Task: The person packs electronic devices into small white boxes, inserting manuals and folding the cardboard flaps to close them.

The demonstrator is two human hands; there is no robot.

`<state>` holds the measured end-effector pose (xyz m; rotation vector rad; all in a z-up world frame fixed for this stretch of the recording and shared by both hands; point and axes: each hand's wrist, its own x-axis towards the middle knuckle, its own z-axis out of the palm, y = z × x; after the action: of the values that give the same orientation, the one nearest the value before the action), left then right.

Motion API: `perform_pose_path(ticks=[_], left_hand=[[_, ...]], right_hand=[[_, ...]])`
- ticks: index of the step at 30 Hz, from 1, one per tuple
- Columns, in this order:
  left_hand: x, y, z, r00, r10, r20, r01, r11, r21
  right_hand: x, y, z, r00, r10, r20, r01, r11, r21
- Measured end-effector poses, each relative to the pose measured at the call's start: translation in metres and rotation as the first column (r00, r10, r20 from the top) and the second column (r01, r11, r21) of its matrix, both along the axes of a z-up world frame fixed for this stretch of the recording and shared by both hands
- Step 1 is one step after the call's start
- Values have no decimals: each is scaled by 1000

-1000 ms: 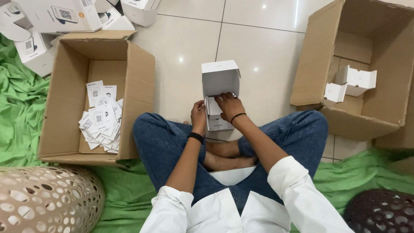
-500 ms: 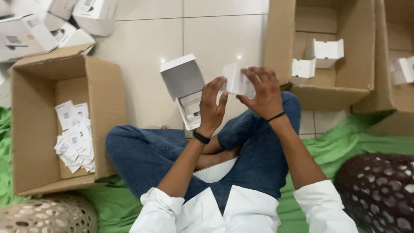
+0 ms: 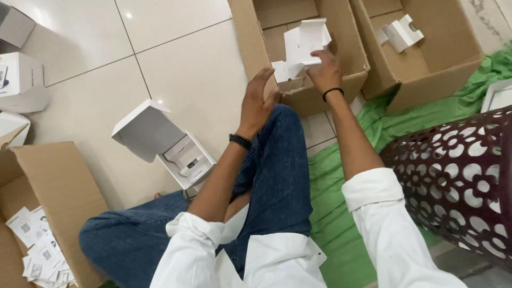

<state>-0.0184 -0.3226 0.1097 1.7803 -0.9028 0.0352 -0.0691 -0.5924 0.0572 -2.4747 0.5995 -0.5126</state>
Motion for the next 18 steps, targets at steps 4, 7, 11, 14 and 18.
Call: perform_pose_path(ticks=[4,7,11,14,18], left_hand=[[-2,71,-10,996,75,-49,-69,992,101],[-7,134,-16,976,167,-138,-144,976,166],[-16,214,-31,927,302,-223,-229,926,300],[-25,267,-49,908,399,-132,-326,867,377],[-36,312,-81,847,519,-114,-432,797,422]], right_hand=[[15,59,28,992,47,114,-66,984,163],[31,121,36,947,266,178,-300,932,205],[41,227,55,725,682,-98,-639,719,273],[42,304,30,435,856,-279,-813,506,287],[34,386,-13,231,847,-479,-895,378,237]])
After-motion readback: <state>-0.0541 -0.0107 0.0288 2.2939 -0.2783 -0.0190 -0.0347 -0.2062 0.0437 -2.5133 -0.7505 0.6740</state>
